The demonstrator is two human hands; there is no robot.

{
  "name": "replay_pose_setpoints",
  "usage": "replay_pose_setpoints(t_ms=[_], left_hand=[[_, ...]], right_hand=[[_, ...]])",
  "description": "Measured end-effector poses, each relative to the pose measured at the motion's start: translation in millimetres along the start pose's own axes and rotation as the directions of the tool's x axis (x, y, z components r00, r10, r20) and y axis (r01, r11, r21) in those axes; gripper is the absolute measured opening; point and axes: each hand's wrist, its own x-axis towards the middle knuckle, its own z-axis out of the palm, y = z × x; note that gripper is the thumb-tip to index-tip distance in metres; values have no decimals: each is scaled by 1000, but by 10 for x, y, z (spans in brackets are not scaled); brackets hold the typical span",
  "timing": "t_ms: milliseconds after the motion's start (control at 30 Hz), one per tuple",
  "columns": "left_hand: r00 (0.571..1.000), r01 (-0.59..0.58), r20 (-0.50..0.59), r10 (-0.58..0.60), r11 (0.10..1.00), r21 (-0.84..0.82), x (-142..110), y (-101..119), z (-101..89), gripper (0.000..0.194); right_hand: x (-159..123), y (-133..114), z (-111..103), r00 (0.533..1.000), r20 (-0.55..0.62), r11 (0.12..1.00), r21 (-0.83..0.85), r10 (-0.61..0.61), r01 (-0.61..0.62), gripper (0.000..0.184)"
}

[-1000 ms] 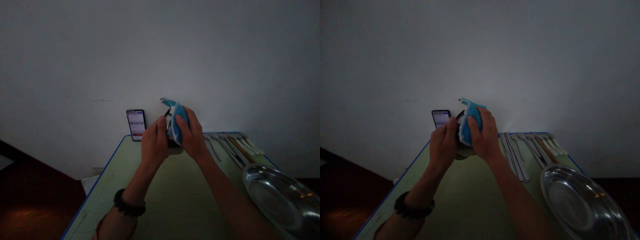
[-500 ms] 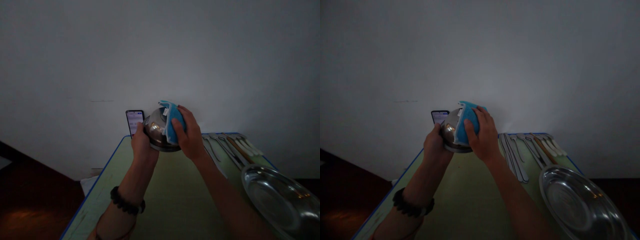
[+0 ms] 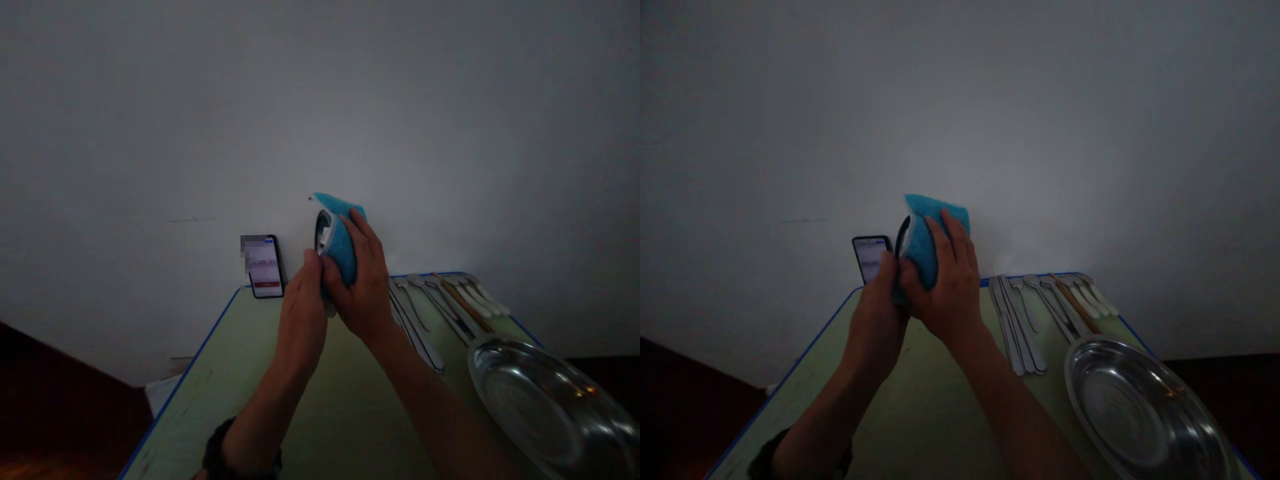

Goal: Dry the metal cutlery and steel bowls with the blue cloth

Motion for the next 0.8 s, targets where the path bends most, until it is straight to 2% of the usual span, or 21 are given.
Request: replay_pose_setpoints(t_ms=[67,133,200,333,433,500,633,700,767,800], left_hand=[[999,-43,35,39,990,133,-64,12,20,42],[996,-50,86,38,989,141,-108,55,53,48],[990,5,142,-12,999,53,-127,136,86,51],[949,242,253,-186,947,-210,-116,383,69,56],[930,290,326,-172,886,-361,-95,540,-26,60],[945,268,292,-149,864,-425,-76,581,-85,57],[985,152,149,-89,858,-491,-44,499,-86,51],[979,182,169,-115,864,-470,-50,407,-37,53],[965,237,205,-163,874,-423,-77,303,16,51],[964,230,217,-151,886,-403,-97,252,37,48]], right_hand=[[22,6,-27,1000,-24,999,42,19,-18,44],[35,-15,-39,999,-30,996,75,44,-42,40],[41,-61,-45,998,-33,995,85,62,-59,40],[25,-178,-44,999,31,999,42,32,-34,43],[-21,-235,-3,992,127,999,49,-16,10,47],[-68,-241,50,983,179,998,55,-30,20,50],[-143,-202,139,974,225,1000,24,-22,17,52],[-140,-183,130,981,195,1000,-8,-15,16,51],[-102,-173,85,992,125,999,-34,-3,8,49],[-74,-170,55,996,84,999,-36,10,-7,47]])
